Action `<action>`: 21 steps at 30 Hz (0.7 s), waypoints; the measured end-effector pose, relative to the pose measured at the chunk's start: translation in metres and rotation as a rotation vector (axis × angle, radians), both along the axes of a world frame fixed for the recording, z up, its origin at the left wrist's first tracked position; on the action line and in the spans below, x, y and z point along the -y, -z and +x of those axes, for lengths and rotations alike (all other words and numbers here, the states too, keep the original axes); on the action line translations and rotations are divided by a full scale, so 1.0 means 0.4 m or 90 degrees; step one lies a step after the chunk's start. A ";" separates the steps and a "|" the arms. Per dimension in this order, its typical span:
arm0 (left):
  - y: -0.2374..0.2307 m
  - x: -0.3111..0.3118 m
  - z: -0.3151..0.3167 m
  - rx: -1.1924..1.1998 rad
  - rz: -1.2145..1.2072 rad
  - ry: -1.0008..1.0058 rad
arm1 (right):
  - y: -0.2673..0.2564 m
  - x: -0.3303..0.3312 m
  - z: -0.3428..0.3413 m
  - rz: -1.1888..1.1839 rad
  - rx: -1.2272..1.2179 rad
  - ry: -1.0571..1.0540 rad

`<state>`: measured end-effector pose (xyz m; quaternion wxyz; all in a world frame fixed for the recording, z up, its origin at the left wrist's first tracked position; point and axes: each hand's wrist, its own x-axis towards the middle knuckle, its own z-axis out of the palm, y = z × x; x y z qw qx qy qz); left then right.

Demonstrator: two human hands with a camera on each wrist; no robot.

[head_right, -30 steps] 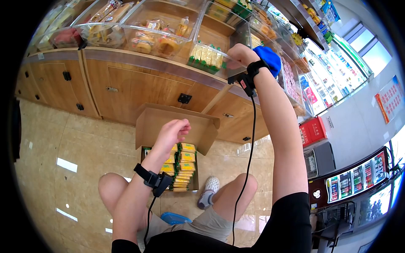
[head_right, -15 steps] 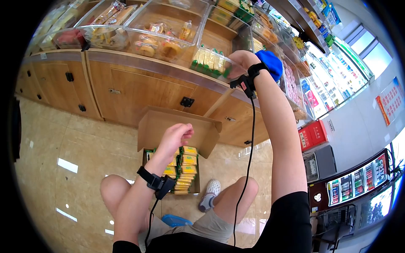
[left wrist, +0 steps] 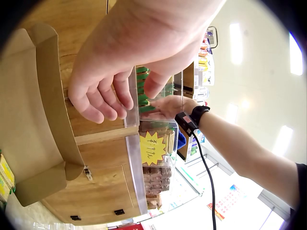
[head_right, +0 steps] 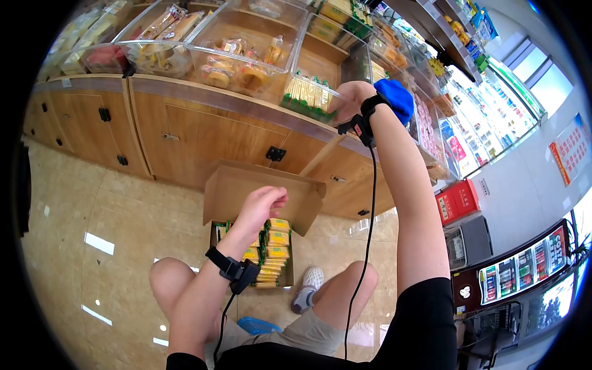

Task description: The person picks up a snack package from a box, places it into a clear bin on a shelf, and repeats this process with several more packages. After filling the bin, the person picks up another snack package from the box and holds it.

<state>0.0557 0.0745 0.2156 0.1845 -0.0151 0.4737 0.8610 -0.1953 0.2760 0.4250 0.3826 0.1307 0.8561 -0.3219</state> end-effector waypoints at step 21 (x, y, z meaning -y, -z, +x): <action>-0.008 0.005 0.007 -0.027 -0.019 0.036 | -0.042 0.114 0.110 0.607 -0.250 -0.799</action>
